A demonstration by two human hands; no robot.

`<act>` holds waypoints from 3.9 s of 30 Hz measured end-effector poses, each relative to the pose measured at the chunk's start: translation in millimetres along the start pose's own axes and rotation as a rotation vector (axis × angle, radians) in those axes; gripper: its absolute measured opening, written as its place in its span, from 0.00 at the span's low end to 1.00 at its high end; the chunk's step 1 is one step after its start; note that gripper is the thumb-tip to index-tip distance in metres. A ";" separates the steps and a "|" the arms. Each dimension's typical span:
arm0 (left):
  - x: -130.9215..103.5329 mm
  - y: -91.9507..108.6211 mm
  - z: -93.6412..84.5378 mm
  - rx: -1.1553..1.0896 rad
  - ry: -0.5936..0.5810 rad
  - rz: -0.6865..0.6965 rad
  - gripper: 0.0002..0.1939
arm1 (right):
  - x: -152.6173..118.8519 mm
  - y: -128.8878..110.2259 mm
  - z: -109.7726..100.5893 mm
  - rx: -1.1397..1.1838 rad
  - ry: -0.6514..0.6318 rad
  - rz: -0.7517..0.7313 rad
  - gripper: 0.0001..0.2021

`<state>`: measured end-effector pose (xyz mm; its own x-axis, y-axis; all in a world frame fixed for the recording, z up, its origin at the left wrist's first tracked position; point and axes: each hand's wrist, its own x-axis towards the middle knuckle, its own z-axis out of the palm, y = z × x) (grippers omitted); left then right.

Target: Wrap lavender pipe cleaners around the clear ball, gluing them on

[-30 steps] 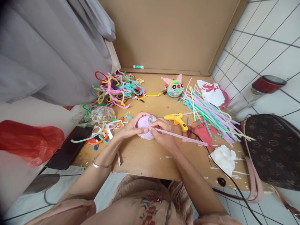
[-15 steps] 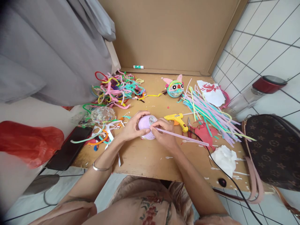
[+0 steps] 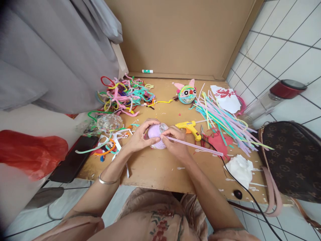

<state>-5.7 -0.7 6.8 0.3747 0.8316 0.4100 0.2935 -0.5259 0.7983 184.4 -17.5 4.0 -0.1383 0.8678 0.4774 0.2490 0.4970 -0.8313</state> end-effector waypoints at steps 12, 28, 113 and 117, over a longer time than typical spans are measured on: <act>-0.9 0.8 0.2 0.003 0.001 0.003 0.22 | -0.4 -2.4 2.0 0.004 0.022 0.024 0.05; -2.9 -1.9 3.1 -0.048 -0.007 0.020 0.19 | 0.4 -1.8 3.1 0.026 0.052 0.060 0.05; -4.8 -7.3 4.6 0.043 -0.032 0.134 0.15 | 0.7 -4.0 3.6 0.017 0.065 0.121 0.06; -5.2 -8.1 5.5 0.026 -0.032 0.122 0.15 | 0.9 -5.3 3.2 0.007 0.063 0.127 0.05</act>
<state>-5.2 -1.8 -4.2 0.4369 0.7552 0.4886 0.2669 -0.6276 0.7314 180.0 -19.4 7.9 -0.0461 0.9218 0.3850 0.2536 0.3836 -0.8880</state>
